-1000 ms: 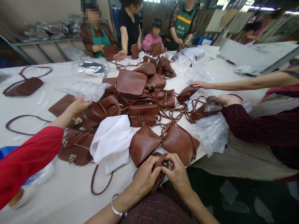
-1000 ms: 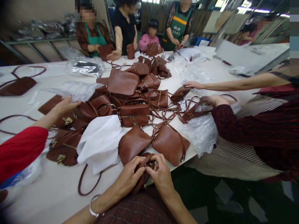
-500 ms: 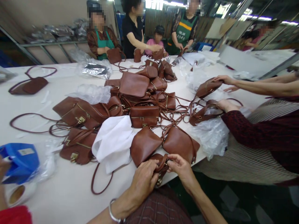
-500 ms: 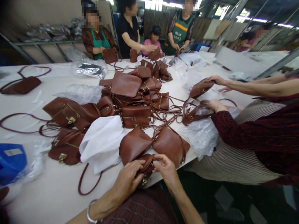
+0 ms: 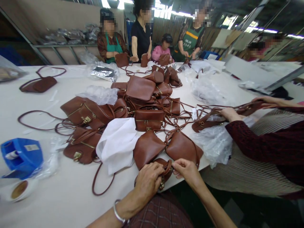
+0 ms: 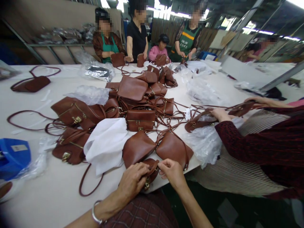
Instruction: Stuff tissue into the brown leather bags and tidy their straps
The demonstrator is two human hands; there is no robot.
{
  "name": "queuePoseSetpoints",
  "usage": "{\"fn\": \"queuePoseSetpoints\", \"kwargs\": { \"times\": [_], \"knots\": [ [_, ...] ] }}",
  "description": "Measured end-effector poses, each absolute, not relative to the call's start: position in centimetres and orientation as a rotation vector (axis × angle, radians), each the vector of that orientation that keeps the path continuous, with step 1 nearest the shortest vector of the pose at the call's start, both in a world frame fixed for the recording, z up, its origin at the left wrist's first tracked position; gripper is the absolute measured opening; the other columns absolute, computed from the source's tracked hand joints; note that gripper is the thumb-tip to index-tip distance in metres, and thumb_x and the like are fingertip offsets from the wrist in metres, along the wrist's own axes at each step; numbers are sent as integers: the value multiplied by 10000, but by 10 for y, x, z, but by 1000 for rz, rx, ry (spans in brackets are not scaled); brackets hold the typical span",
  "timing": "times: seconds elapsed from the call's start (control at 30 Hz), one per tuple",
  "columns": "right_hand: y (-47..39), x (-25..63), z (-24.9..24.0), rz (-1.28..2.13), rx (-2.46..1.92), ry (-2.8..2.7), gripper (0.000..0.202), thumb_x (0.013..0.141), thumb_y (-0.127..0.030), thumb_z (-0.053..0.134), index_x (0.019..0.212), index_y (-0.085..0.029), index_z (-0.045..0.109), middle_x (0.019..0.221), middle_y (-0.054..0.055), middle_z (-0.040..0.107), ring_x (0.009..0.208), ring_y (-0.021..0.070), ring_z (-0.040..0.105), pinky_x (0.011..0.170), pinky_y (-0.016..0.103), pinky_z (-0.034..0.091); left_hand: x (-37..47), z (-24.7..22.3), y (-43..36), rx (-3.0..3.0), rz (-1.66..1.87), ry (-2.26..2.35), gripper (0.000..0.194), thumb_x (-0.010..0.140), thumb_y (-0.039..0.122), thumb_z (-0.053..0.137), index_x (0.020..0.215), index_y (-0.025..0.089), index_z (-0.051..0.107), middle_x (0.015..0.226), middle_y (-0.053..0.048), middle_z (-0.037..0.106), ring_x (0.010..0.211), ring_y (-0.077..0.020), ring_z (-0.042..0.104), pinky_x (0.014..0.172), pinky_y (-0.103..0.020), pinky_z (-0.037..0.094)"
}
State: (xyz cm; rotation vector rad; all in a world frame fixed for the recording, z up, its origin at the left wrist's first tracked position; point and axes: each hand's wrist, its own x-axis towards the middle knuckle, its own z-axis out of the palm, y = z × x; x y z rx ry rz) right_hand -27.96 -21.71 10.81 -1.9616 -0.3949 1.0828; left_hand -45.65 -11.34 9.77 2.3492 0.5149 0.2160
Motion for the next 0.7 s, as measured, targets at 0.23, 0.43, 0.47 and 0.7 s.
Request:
{"fn": "queuePoseSetpoints", "kwargs": {
  "times": [0.23,0.43,0.47,0.7],
  "knots": [
    [-218,-279,116,1022,-2051,-467,284,684,-468,671,667,-184,663,591,10,662,591,190,645,552,287,526,-452,95,-116,2392,234,493,132,829,184,635,948,238,622,1030,-21,687,969,-211,627,842,-340,451],
    [-221,-289,122,919,-2057,-611,259,741,-442,651,661,-195,641,669,41,676,658,216,640,667,342,531,-442,89,-119,2391,240,590,183,799,118,598,948,225,603,978,-32,693,940,-218,633,823,-348,462],
    [-221,-295,124,838,-2098,-723,235,773,-410,629,664,-202,636,707,49,681,686,219,638,703,348,522,-441,88,-120,2395,239,597,185,800,120,598,953,223,599,976,-31,691,937,-219,631,822,-351,462],
    [-226,-318,129,581,-2148,-1116,136,866,-269,536,756,-232,606,917,71,654,879,239,619,816,346,459,-441,87,-118,2378,207,551,170,823,175,630,983,214,589,1003,-43,679,949,-229,612,848,-373,466]
  ]
}}
